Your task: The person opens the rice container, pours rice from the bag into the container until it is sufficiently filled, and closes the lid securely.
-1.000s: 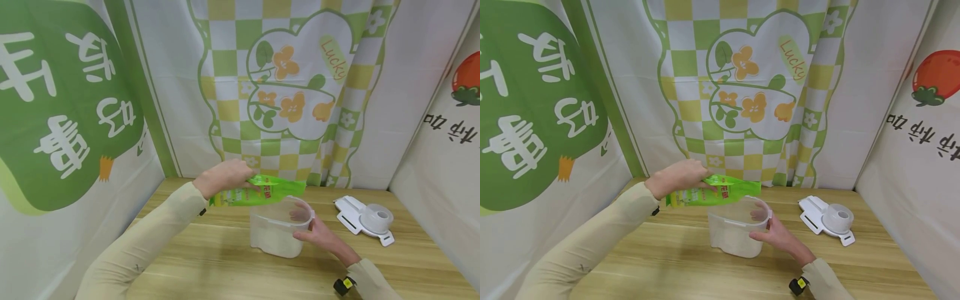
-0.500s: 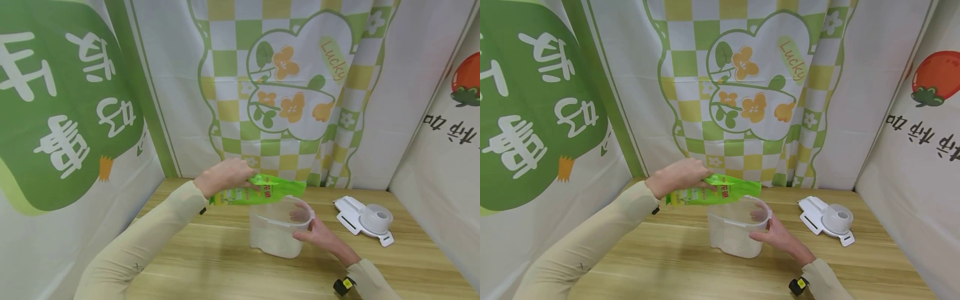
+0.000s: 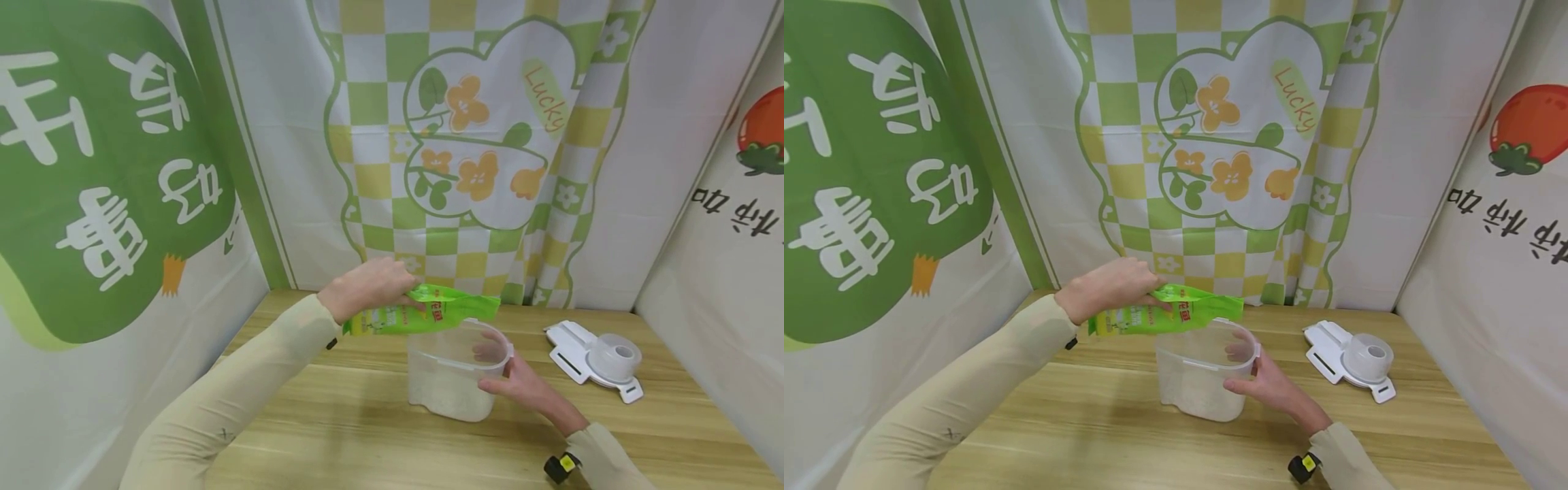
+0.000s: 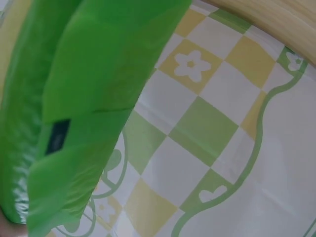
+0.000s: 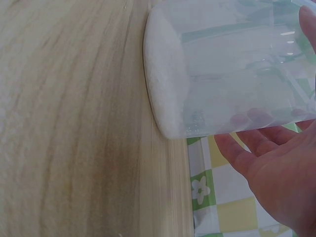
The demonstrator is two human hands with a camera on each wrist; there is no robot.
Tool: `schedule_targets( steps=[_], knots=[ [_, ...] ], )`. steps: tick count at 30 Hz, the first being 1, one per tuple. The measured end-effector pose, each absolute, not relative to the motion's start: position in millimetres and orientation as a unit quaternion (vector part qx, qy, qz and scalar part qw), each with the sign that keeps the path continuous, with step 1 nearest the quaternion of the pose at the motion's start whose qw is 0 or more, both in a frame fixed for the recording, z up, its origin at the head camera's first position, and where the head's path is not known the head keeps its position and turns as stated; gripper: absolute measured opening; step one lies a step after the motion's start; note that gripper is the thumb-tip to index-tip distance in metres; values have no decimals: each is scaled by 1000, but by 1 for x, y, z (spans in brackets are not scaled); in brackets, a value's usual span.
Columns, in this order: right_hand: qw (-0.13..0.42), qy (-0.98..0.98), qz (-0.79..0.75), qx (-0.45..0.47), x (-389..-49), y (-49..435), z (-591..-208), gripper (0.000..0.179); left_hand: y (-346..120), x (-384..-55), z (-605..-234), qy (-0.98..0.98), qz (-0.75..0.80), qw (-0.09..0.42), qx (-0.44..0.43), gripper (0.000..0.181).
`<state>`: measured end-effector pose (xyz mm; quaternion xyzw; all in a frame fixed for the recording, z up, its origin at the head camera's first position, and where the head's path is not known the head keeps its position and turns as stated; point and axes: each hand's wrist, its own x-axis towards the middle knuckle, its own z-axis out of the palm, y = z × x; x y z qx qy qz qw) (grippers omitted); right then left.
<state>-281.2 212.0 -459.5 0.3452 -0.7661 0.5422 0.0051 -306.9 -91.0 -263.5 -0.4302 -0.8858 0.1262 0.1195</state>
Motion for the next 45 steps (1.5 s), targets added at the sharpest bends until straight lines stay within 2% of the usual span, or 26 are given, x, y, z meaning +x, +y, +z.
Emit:
schedule_targets(
  steps=[9,45],
  knots=[
    [4,-767,542,344,-281,212,-461,85,-91,-308,-269,-873,146,159,-437,43],
    [9,-765,546,341,-284,212,-464,80,-86,-308,-266,-885,131,110,-433,52]
  ],
)
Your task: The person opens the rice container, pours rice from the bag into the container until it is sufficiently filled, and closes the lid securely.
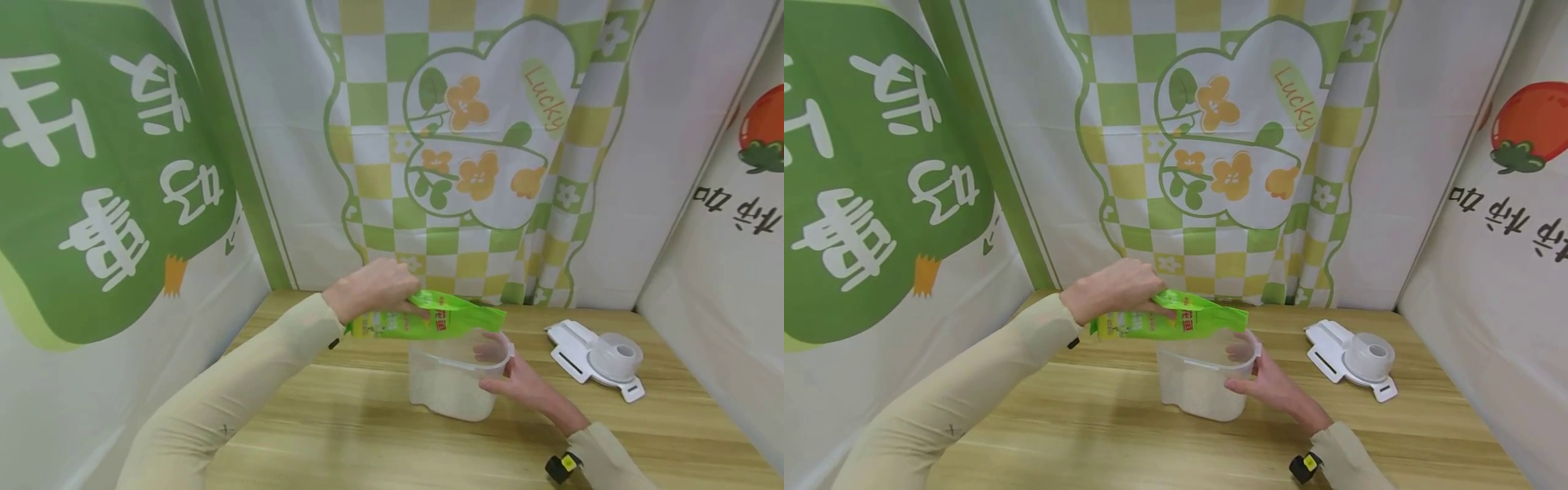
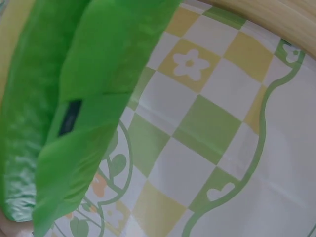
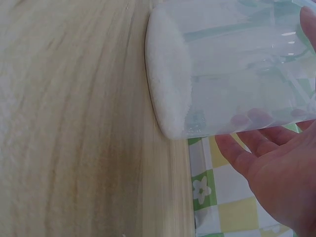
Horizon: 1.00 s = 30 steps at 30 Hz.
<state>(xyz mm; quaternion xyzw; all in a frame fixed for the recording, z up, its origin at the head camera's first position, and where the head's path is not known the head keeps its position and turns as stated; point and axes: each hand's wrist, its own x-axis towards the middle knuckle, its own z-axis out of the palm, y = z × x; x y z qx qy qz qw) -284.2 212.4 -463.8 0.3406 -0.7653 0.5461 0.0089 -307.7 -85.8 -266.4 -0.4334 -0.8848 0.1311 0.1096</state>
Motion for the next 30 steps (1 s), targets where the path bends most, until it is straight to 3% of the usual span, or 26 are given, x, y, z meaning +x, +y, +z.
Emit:
schedule_targets(
  steps=[8,30],
  knots=[
    [7,-765,546,341,-282,212,-459,81,-85,-307,-261,-875,151,131,-440,51],
    [11,-768,538,348,-280,212,-461,80,-74,-310,-253,-881,175,118,-423,59]
  ],
)
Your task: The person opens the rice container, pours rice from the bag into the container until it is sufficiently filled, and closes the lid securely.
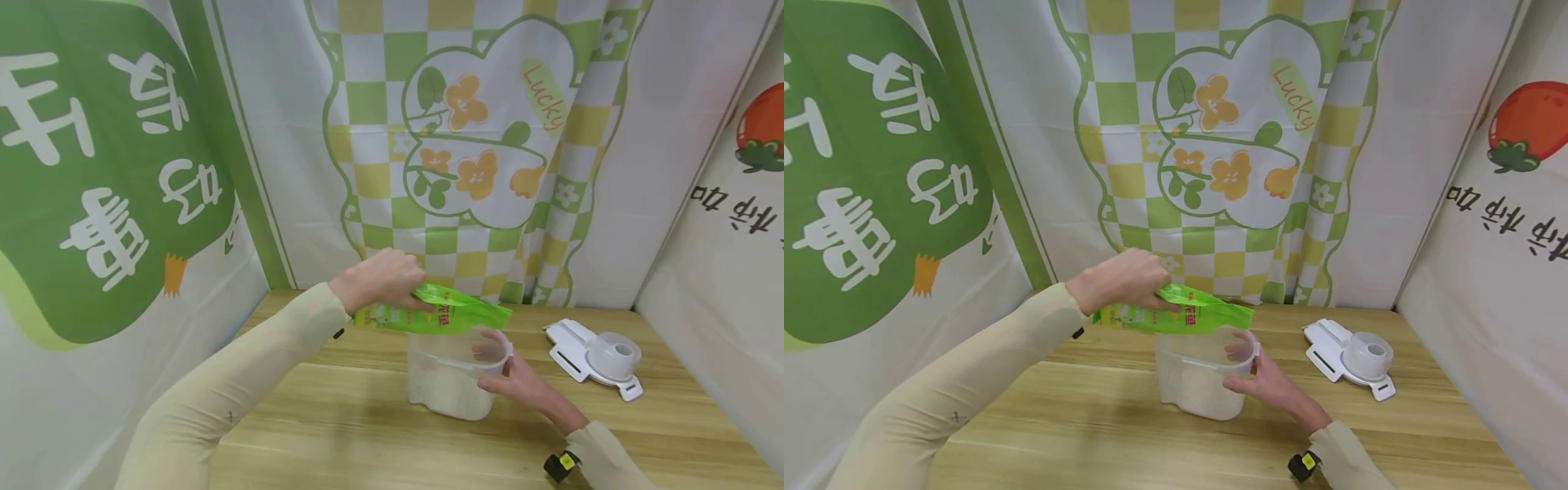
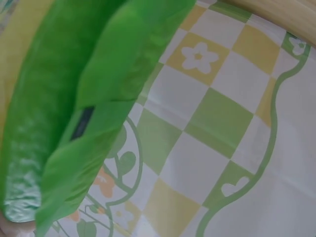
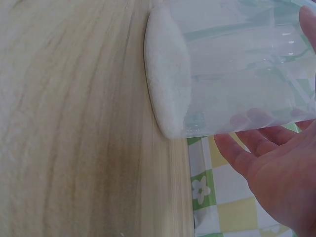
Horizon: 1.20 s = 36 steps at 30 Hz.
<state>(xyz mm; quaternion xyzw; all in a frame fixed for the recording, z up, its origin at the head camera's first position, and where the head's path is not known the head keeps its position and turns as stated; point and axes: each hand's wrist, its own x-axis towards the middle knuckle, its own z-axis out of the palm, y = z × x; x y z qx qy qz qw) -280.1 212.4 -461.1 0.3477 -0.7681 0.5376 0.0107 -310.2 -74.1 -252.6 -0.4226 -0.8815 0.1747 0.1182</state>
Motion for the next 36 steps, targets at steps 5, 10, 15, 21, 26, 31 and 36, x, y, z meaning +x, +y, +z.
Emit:
schedule_targets(
  steps=[5,10,15,21,26,31,36],
  knots=[
    [7,-769,539,345,-279,212,-460,81,-73,-310,-250,-877,182,125,-427,60],
    [8,-771,539,340,-280,212,-460,81,-71,-311,-248,-875,186,128,-428,62],
    [7,-772,539,338,-280,212,-459,82,-70,-311,-247,-876,184,124,-428,62],
    [4,-768,543,338,-281,213,-460,81,-68,-312,-245,-877,184,124,-426,62],
    [5,-766,545,341,-281,213,-460,81,-67,-311,-244,-878,190,124,-421,63],
    [3,-765,545,342,-281,213,-460,81,-67,-311,-243,-880,193,121,-417,63],
    [4,-765,546,342,-280,213,-461,81,-67,-309,-243,-882,186,113,-418,62]
  ],
)
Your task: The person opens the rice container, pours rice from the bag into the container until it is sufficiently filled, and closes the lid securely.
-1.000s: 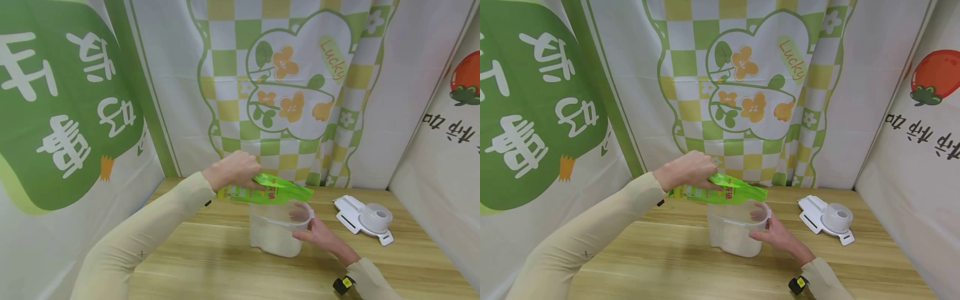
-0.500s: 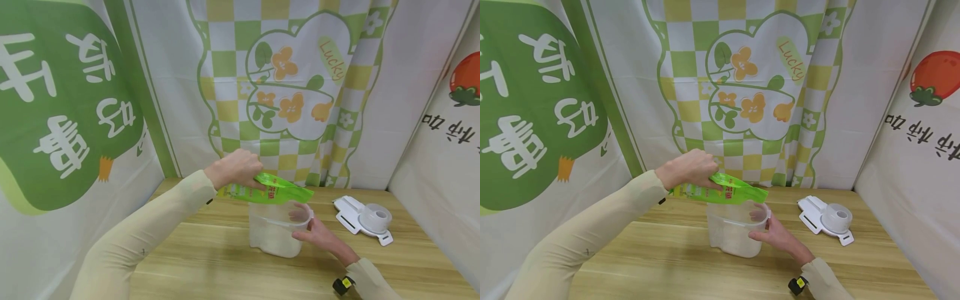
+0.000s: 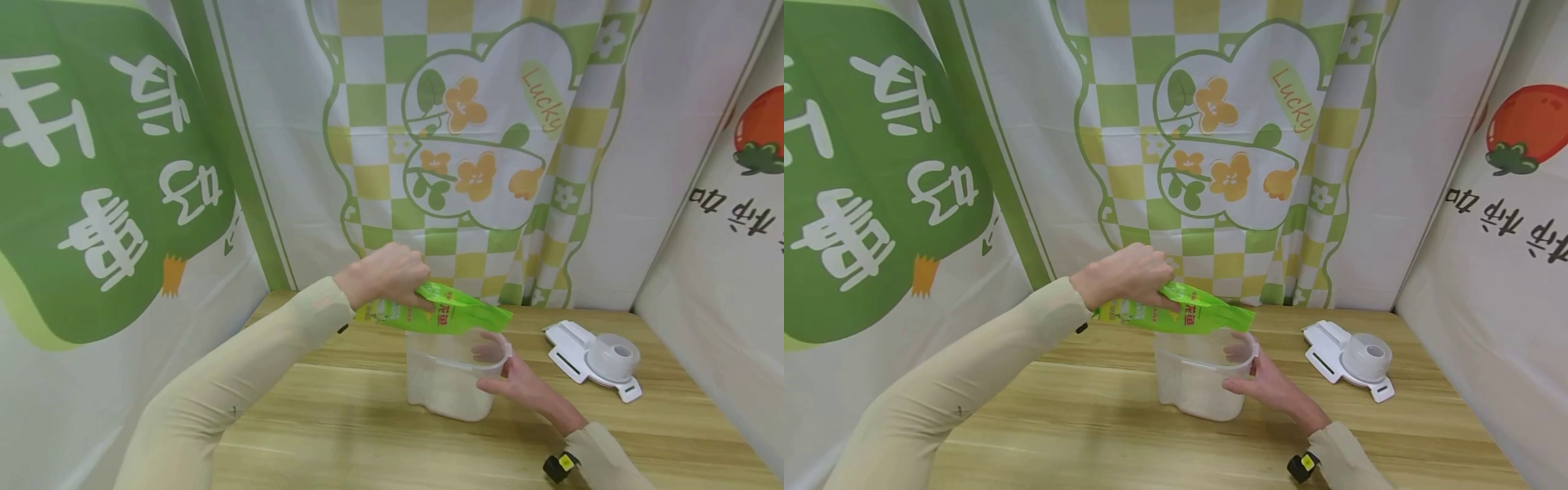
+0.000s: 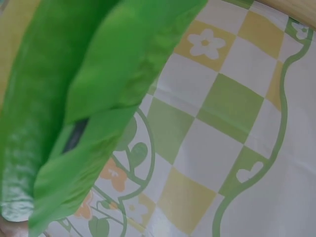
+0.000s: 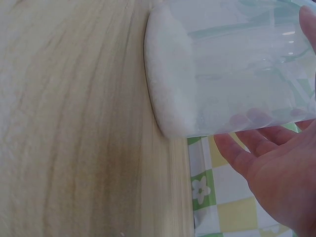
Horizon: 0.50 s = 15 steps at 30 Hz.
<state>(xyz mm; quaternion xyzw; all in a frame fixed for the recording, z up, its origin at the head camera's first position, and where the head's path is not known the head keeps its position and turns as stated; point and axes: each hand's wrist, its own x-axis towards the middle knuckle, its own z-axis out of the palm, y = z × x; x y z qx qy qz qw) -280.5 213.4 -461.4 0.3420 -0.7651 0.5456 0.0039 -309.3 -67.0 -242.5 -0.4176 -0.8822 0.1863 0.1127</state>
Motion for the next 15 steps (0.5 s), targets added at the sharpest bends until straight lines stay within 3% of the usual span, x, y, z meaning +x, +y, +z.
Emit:
schedule_targets(
  steps=[15],
  knots=[
    [10,-766,545,340,-282,212,-463,80,-66,-309,-242,-880,201,114,-415,63]
  ],
)
